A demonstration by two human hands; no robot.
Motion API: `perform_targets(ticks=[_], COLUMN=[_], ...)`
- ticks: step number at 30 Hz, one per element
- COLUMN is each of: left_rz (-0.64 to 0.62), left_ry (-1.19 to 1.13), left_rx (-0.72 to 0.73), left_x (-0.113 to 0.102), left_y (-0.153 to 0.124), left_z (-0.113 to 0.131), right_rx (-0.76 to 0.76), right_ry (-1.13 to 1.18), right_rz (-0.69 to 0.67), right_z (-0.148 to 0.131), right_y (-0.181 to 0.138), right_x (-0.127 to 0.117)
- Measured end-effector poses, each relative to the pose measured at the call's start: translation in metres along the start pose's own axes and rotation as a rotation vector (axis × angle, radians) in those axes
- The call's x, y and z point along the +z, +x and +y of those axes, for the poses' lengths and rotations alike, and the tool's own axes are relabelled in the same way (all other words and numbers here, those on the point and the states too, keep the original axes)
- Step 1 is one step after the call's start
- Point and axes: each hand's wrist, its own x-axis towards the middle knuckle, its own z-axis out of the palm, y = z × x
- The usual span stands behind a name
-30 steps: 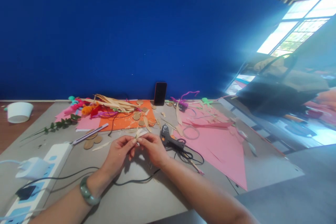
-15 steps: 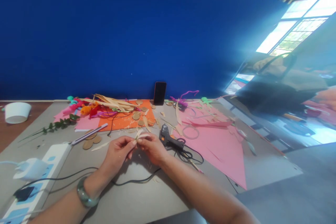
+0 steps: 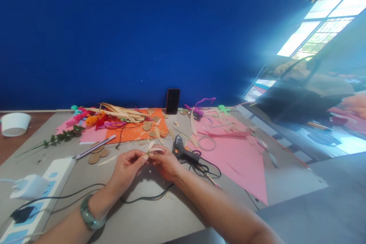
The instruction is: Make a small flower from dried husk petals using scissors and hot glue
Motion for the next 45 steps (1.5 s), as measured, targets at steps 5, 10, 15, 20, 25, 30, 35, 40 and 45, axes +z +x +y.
perform_targets(ticks=[5, 10, 15, 20, 25, 30, 35, 40, 45], left_rz=[-0.03, -0.011, 0.041, 0.087, 0.115, 0.128, 0.136, 0.142, 0.12], left_ry=[0.005, -0.015, -0.073, -0.07, -0.004, 0.038, 0.097, 0.123, 0.058], left_rx=[-0.015, 0.002, -0.028, 0.007, 0.034, 0.021, 0.053, 0.08, 0.083], left_x=[-0.001, 0.0, 0.003, 0.003, 0.005, 0.004, 0.0, -0.002, 0.0], left_y=[-0.001, -0.002, 0.0, 0.003, 0.002, 0.002, 0.001, 0.001, -0.001], left_z=[0.001, -0.003, -0.007, -0.005, -0.002, -0.001, -0.003, -0.006, -0.005], right_rx=[0.029, -0.017, -0.093, -0.199, -0.204, -0.154, -0.12, -0.096, -0.128], right_ry=[0.029, -0.001, -0.002, -0.067, -0.082, -0.032, -0.015, 0.009, -0.007], right_rz=[-0.024, -0.035, 0.075, 0.145, 0.174, 0.174, 0.166, 0.159, 0.129], right_z=[-0.001, -0.002, -0.001, 0.002, 0.003, 0.004, 0.005, 0.005, 0.004], right_y=[-0.001, -0.002, -0.003, -0.008, -0.012, -0.012, -0.013, -0.013, -0.015], right_x=[-0.002, 0.001, 0.006, 0.009, 0.012, 0.014, 0.015, 0.017, 0.016])
